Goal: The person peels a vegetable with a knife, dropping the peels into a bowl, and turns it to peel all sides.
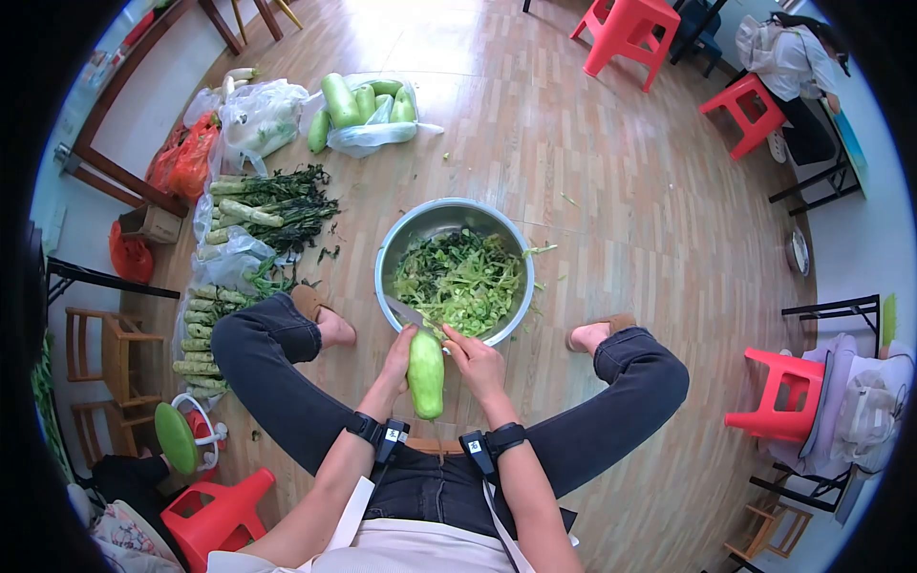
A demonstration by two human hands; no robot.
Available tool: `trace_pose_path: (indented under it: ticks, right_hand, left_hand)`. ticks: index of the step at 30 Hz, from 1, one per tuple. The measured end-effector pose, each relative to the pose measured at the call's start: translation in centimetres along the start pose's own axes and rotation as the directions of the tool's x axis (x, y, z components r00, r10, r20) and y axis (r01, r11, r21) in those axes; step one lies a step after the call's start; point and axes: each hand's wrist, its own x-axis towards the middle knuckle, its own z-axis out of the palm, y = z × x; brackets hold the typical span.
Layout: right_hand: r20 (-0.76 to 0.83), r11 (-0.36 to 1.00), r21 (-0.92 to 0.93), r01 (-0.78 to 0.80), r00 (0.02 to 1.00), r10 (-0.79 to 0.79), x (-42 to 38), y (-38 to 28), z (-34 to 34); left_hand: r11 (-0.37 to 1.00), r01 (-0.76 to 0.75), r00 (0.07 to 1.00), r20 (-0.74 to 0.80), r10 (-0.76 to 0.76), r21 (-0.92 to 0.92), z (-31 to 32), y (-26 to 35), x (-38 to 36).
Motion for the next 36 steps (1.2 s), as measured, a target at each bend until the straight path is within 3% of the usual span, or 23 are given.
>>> trace_pose_path:
  ticks: [1,3,4,6,7,9,14,16,21,26,28,32,34,36]
  right_hand:
    - [0.001,1.000,-0.001,0.001,1.000,-0.001,-0.1,1.0,0.2]
    - [-0.027,0.958,-0.052,-0.281,0.960,0.280,-0.4,4.6,0.8]
    - [-0.030,0.959,-0.041,-0.280,0.960,0.279,-0.4,5.6,1.2]
    - [-0.117,0.934,0.239,-0.265,0.947,0.299,-0.3,7.0,1.7]
    - [-0.107,0.936,0.232,-0.264,0.950,0.295,0.0,5.3,1.2]
    - [0.084,0.835,0.412,-0.365,0.928,0.364,0.5,1.4,-0.1]
    - [0.183,0.835,0.400,-0.377,0.926,0.330,-0.8,-1.8,-1.0]
    - [0.126,0.869,0.412,-0.274,0.962,0.244,-0.8,-1.8,-0.7]
    - [0.158,0.892,0.354,-0.281,0.958,0.239,-0.5,-1.9,-1.0]
    - [0.152,0.915,0.313,-0.255,0.964,0.216,-0.7,-2.0,-1.0]
    - [0.040,0.951,0.302,-0.071,0.997,0.061,-0.5,-1.6,-0.6]
    - [-0.005,0.955,0.296,-0.018,1.000,0.021,-0.5,-1.5,-0.7]
    - [0.006,0.995,0.100,0.003,1.000,-0.003,-0.3,-1.7,-1.2]
    - [-0.012,0.998,0.053,0.014,1.000,-0.014,-0.3,-1.9,-1.3]
  left_hand:
    - [1.000,0.000,1.000,0.000,0.000,-0.001,0.7,0.8,-0.7]
    - [1.000,-0.029,0.992,0.125,0.030,-0.005,1.8,2.3,-2.1]
    - [0.999,-0.034,0.992,0.123,0.033,0.006,1.6,2.6,-2.1]
    - [0.977,0.080,0.978,0.207,-0.038,-0.197,1.5,2.8,-2.3]
    - [0.975,0.077,0.979,0.202,-0.035,-0.208,1.3,2.9,-2.5]
    - [0.992,0.057,0.994,0.094,-0.047,-0.111,1.3,3.2,-2.4]
    - [0.996,-0.046,0.998,0.040,0.050,-0.081,1.6,2.6,-1.8]
    - [0.996,-0.054,0.997,0.049,0.058,-0.066,1.1,2.2,-1.2]
    - [0.996,-0.044,0.998,0.048,0.040,0.076,0.2,1.5,-0.8]
    - [0.990,-0.132,0.991,-0.015,0.133,0.051,0.5,0.8,-0.5]
    - [0.989,-0.135,0.990,-0.031,0.137,0.069,0.4,0.7,-0.4]
    - [0.985,-0.126,0.992,-0.004,0.128,0.121,0.1,0.8,-0.4]
    - [0.982,-0.111,0.994,0.002,0.112,0.155,0.3,0.9,-0.6]
    - [0.983,-0.115,0.993,0.008,0.116,0.144,0.5,1.1,-0.7]
